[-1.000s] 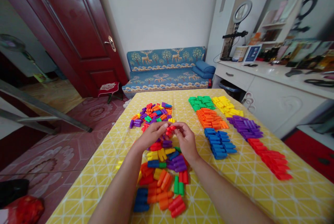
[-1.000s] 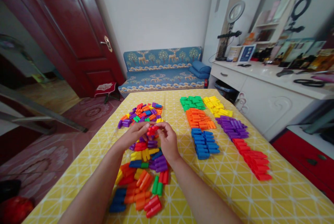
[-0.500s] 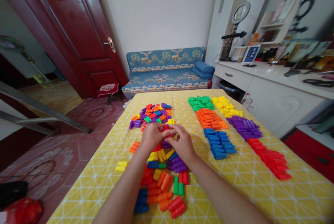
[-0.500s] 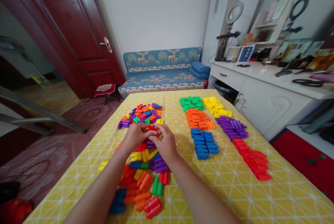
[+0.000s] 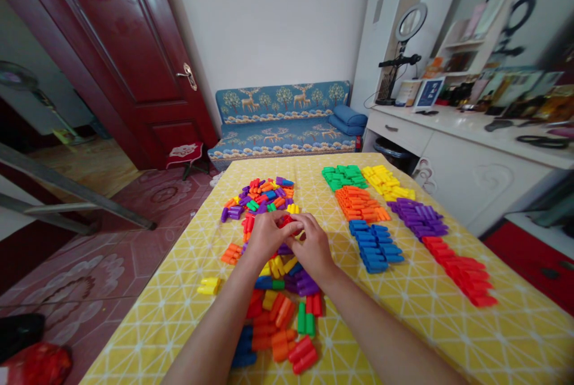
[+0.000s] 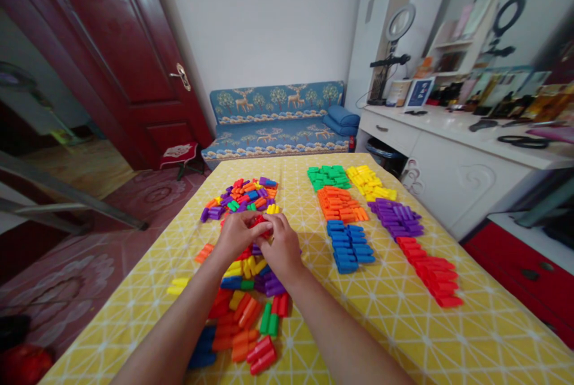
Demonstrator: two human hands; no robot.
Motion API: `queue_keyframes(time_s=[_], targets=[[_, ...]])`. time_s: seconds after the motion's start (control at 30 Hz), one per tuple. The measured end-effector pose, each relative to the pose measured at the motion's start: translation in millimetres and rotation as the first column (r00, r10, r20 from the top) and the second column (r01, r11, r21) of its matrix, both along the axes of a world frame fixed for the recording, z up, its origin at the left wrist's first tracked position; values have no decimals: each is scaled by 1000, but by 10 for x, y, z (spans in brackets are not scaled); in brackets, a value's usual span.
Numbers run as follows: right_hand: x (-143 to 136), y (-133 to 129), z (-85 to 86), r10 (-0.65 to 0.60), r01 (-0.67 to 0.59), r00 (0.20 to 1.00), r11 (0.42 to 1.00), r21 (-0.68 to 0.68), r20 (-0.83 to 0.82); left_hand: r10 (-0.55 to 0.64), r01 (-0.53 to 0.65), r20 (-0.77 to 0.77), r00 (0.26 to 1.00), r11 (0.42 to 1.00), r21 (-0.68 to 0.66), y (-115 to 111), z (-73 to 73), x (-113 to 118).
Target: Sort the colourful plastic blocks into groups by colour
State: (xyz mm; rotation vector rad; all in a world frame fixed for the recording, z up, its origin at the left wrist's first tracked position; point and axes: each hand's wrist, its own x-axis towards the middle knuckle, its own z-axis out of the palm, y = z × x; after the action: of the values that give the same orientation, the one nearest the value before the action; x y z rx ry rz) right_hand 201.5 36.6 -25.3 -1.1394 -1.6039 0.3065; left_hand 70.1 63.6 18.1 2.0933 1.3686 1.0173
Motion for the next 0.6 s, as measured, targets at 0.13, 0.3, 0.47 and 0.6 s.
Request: queue_keyframes(time_s=[0.13, 0.3, 0.47, 0.6], targets=[[15, -19, 52, -21, 23, 999, 999, -47, 37, -13, 17, -30, 999, 993, 118, 2, -17, -21], [409, -29, 219, -14, -2, 995, 985, -172, -96, 43, -15, -77, 996, 946, 324, 99, -101, -116], [1542, -108, 465, -79, 81, 997, 965, -248, 18, 1, 29, -117, 993, 967, 253, 174, -254, -132], [2560, -300, 505, -105, 165, 981, 901, -402, 166, -21, 41, -110, 994, 982, 183, 206, -344, -115]])
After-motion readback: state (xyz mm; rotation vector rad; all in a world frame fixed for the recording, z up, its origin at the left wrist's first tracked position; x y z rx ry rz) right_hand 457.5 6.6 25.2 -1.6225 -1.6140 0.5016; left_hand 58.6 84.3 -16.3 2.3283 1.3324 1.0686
